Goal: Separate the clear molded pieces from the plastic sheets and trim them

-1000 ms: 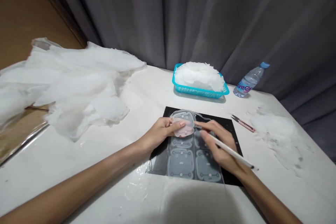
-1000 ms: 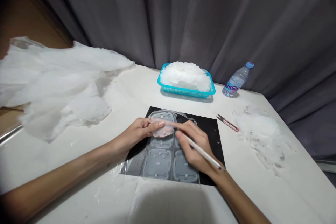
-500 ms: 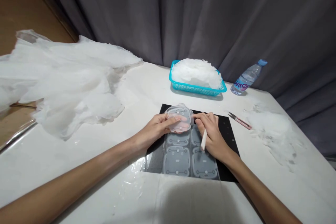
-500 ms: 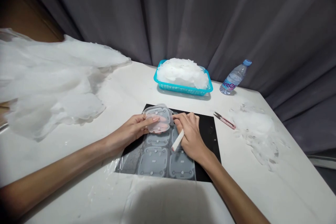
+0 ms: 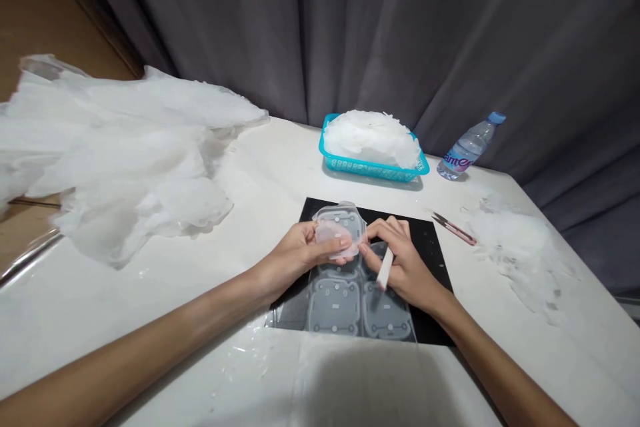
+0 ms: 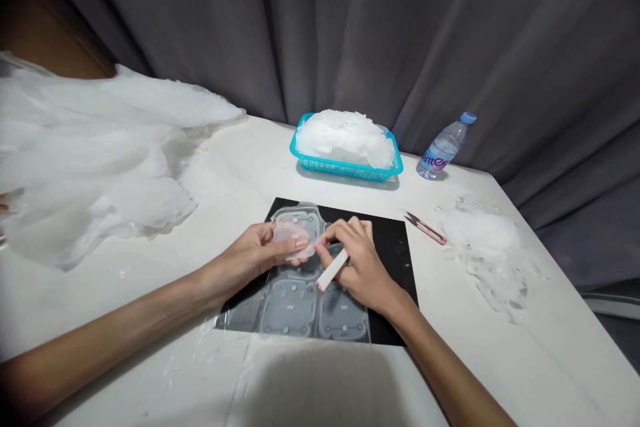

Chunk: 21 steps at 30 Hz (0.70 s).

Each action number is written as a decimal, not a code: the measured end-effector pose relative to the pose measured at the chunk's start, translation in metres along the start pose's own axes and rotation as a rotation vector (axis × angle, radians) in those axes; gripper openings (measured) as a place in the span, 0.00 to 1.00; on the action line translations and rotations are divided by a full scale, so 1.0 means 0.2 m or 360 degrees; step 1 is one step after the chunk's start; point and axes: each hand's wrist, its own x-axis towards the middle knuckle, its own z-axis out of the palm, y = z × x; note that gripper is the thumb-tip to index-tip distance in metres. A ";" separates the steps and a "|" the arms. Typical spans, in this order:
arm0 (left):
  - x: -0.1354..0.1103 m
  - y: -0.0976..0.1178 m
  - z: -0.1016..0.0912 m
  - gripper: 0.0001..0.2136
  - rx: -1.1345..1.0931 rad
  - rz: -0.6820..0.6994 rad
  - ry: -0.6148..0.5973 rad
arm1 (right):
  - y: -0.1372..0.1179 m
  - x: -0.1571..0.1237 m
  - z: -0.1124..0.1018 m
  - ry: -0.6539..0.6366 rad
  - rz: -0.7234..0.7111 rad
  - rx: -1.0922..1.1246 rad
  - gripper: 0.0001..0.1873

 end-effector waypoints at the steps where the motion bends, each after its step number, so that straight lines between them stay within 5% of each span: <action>1: 0.00 -0.01 0.01 0.12 -0.0064 -0.0035 -0.0004 | 0.00 0.00 0.01 0.0015 -0.0042 -0.0073 0.06; 4: -0.01 -0.01 0.01 0.12 -0.0168 -0.0099 0.0010 | 0.01 0.01 0.02 0.0041 -0.0102 -0.0173 0.06; 16: 0.01 0.00 -0.02 0.16 0.0324 0.0133 0.0113 | 0.02 -0.02 -0.02 -0.0021 0.0044 -0.0065 0.05; 21: 0.02 -0.02 -0.04 0.18 0.0300 0.0267 0.0179 | 0.02 -0.02 -0.02 0.0204 -0.0021 -0.0261 0.05</action>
